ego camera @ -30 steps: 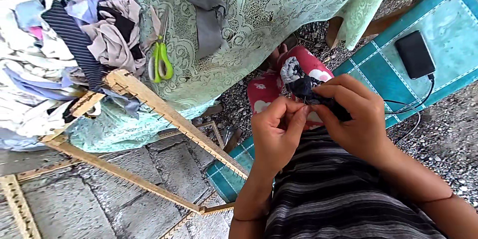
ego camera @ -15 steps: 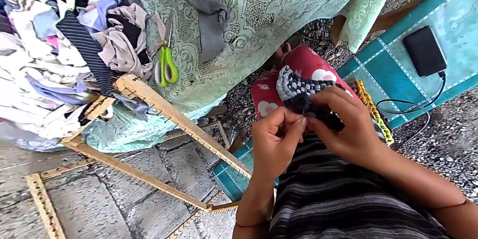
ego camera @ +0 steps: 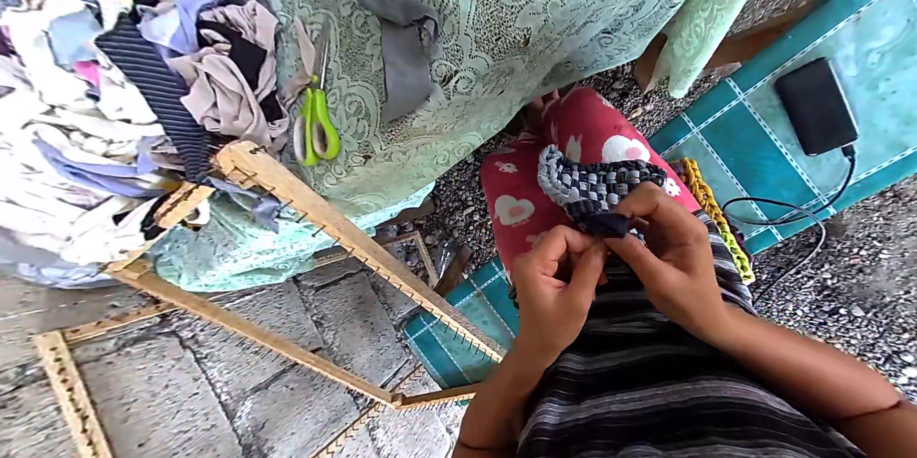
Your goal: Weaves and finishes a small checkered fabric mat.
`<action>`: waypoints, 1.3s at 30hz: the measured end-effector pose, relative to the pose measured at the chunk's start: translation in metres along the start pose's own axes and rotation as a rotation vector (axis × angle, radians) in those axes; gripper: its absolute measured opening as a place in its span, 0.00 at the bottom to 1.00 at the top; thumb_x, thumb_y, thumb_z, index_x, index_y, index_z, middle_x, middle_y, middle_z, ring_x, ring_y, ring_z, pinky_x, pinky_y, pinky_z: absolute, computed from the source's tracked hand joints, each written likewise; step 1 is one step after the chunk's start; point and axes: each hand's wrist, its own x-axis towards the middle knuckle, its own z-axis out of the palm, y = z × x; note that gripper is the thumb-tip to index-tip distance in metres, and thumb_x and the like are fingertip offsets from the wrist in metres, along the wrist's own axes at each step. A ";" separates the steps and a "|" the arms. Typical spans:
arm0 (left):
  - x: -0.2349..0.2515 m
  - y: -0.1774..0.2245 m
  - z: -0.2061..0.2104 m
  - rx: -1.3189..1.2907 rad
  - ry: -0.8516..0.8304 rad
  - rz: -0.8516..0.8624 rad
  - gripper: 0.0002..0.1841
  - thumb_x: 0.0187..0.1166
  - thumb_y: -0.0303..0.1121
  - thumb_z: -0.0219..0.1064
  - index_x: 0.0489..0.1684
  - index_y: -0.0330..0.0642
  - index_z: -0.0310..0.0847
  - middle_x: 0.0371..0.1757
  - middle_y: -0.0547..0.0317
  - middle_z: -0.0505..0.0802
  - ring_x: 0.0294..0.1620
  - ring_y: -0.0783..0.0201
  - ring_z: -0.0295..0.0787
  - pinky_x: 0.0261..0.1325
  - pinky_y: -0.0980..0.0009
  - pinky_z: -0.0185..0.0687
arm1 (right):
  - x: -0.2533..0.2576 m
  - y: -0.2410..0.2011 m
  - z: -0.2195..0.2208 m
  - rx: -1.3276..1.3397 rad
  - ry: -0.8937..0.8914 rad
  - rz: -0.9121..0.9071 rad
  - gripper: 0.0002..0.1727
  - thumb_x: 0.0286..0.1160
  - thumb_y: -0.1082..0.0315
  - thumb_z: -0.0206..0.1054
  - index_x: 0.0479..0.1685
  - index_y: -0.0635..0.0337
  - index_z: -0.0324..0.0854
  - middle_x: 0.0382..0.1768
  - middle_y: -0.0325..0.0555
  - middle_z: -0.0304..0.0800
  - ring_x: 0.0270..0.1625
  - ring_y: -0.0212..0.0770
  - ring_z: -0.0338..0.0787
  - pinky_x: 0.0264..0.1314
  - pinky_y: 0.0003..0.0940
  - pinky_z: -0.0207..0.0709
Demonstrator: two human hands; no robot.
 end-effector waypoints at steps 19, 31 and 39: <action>-0.013 -0.017 -0.012 -0.165 -0.056 0.086 0.06 0.84 0.35 0.67 0.38 0.45 0.83 0.29 0.75 0.90 0.26 0.87 0.83 0.28 0.89 0.79 | -0.026 0.005 0.002 -0.235 -0.054 -0.298 0.09 0.83 0.75 0.60 0.51 0.53 0.85 0.48 0.45 0.80 0.58 0.30 0.81 0.67 0.19 0.74; 0.000 -0.032 -0.014 -0.536 -0.150 -0.112 0.05 0.80 0.37 0.72 0.42 0.49 0.92 0.33 0.73 0.95 0.27 0.85 0.86 0.30 0.87 0.82 | -0.024 0.007 -0.002 -0.260 -0.061 -0.315 0.09 0.81 0.76 0.62 0.50 0.55 0.85 0.48 0.46 0.81 0.57 0.30 0.81 0.66 0.19 0.74; -0.001 -0.031 -0.029 -0.741 -0.310 -0.307 0.08 0.81 0.30 0.70 0.52 0.44 0.88 0.42 0.61 0.97 0.35 0.74 0.95 0.38 0.78 0.91 | -0.025 0.016 -0.002 -0.277 -0.017 -0.300 0.10 0.81 0.77 0.61 0.51 0.56 0.85 0.46 0.47 0.81 0.54 0.30 0.83 0.62 0.19 0.78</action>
